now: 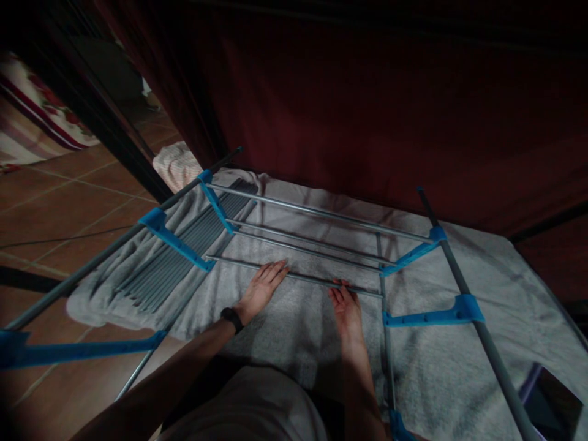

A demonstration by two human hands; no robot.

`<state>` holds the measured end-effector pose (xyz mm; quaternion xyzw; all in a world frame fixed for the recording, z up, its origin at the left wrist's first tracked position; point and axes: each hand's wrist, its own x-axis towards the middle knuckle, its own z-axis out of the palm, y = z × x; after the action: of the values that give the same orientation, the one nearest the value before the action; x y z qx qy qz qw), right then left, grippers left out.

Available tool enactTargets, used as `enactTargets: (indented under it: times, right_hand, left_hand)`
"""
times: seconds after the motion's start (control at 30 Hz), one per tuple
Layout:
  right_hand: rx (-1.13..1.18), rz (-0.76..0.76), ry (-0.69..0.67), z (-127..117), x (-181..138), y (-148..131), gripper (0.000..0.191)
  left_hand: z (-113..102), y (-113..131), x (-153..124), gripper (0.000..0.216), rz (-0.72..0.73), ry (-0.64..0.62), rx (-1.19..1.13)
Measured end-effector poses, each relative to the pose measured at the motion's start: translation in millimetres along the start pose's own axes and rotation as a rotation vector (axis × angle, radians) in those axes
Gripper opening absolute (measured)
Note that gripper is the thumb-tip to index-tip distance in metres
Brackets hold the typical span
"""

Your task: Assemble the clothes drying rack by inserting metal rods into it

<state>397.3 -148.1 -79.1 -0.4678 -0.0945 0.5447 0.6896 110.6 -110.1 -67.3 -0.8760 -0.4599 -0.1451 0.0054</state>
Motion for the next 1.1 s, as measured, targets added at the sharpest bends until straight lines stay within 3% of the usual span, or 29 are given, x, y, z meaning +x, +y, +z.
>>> enactTargets:
  times: [0.33, 0.8, 0.93, 1.1]
  right_hand:
    - [0.075, -0.080, 0.077, -7, 10, 2, 0.015]
    - [0.117, -0.155, 0.083, -11, 6, 3, 0.014]
    - [0.098, -0.189, 0.080, -10, 6, 5, 0.021]
    - [0.029, -0.225, 0.067, -7, 4, 9, 0.026]
  left_hand:
    - [5, -2, -3, 0.063, -0.001, 0.040, 0.068]
    - [3, -10, 0, 0.054, -0.159, 0.113, 0.018]
    - [0, -9, -1, 0.053, -0.183, 0.147, 0.007]
    - [-5, -7, 0, 0.045, -0.322, 0.169, 0.011]
